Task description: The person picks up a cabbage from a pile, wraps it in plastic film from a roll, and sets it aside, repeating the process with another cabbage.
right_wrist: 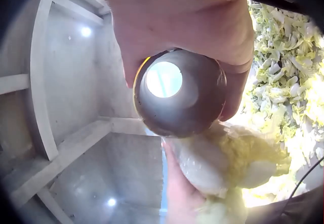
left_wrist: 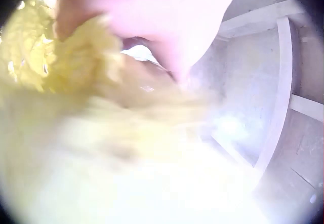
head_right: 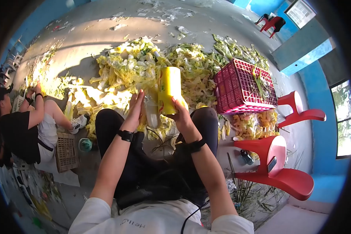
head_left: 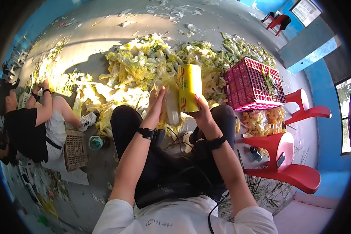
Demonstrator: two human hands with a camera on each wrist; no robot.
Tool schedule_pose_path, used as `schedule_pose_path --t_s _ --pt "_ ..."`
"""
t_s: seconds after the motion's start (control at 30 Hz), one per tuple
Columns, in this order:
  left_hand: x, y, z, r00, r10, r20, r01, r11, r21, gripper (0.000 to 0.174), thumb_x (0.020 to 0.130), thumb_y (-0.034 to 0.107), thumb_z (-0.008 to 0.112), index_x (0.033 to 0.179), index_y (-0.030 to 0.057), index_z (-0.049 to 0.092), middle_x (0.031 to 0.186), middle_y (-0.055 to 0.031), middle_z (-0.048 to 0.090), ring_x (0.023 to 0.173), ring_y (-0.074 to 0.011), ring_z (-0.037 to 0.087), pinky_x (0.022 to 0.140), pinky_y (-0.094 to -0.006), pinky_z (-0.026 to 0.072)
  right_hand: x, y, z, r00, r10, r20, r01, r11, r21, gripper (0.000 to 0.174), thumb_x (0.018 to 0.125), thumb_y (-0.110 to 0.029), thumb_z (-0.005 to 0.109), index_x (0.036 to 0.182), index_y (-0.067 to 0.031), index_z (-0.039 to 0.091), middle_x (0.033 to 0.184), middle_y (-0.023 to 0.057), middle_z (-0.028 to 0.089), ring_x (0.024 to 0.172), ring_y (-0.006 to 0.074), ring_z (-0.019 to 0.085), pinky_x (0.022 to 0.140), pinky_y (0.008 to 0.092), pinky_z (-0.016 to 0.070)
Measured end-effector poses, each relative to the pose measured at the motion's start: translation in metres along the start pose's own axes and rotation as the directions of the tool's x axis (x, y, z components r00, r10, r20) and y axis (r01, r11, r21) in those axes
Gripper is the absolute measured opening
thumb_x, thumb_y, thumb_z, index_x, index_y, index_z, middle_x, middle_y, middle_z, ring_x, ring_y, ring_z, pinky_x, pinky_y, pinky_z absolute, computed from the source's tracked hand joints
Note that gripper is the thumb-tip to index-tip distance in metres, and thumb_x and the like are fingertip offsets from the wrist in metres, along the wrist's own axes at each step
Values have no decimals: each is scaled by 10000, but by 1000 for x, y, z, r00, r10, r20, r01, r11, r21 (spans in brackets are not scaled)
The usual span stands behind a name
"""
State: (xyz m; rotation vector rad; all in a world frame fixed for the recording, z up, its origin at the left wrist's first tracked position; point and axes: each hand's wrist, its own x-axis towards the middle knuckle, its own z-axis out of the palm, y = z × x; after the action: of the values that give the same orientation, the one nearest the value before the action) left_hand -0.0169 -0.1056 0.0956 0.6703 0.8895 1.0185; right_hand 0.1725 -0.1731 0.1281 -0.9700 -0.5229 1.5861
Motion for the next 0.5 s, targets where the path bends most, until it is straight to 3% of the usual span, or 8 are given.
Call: schedule_pose_path --t_s 0.07,0.1,0.2,0.23,0.3,0.37,0.43,0.5 --pt "12 -19 -7 986 73 -148 -61 994 87 699 888 334 751 1376 -12 390 1223 -163 608 1076 -212 630 869 -317 537 22 18 -1 997 17 -78 -22 998 -66 490 978 -379 577 1382 -124 471 1330 91 575 1137 254 622 899 481 560" --pt "-4 -2 0 985 170 11 -170 983 76 825 876 268 766 1440 -38 246 1303 -224 537 1119 -245 603 868 -322 531 26 17 7 997 19 -70 -27 994 -104 470 978 -383 584 1353 -114 491 1273 82 610 1093 233 645 867 448 572" --pt "3 -10 -19 993 93 -76 -84 990 112 806 897 248 745 1459 -30 239 1321 -225 523 1130 -255 597 868 -323 529 34 16 21 1000 6 1 -6 984 -180 433 955 -403 628 1260 -108 542 1127 71 681 934 199 700 774 389 599" --pt "-11 6 -14 996 77 -33 -73 990 118 835 902 236 737 1494 -19 208 1310 -211 535 1153 -258 585 901 -330 516 34 15 25 1000 -2 -8 1 976 -220 437 952 -405 633 1257 -106 543 1127 72 680 929 197 702 767 388 599" --pt "-1 -15 -35 991 -114 77 110 993 50 885 895 216 741 1512 -3 146 1304 -213 535 1179 -264 571 920 -334 510 37 16 28 1000 5 -17 -9 970 -244 441 951 -407 636 1257 -104 544 1132 76 678 920 194 705 751 386 598" --pt "-10 -15 -31 999 -53 -8 54 990 132 857 904 331 706 1520 17 201 1348 -191 521 1223 -258 543 977 -340 470 45 29 14 998 49 -26 -53 976 -210 439 956 -407 631 1261 -104 544 1142 80 674 915 191 706 732 383 597" --pt "-27 -18 -24 998 -27 -58 37 983 182 848 912 446 671 1528 37 256 1392 -169 506 1266 -253 514 1033 -346 430 39 28 25 999 -3 -40 -9 956 -292 417 969 -392 607 1261 -103 537 1133 70 664 985 201 684 794 413 589" --pt "-31 -31 -31 978 -177 106 172 983 58 895 903 479 670 1537 54 201 1378 -167 510 1228 -242 545 974 -325 473 38 43 7 999 24 -27 -30 969 -244 404 989 -404 560 1245 -93 540 1124 75 660 1017 211 670 851 424 575"
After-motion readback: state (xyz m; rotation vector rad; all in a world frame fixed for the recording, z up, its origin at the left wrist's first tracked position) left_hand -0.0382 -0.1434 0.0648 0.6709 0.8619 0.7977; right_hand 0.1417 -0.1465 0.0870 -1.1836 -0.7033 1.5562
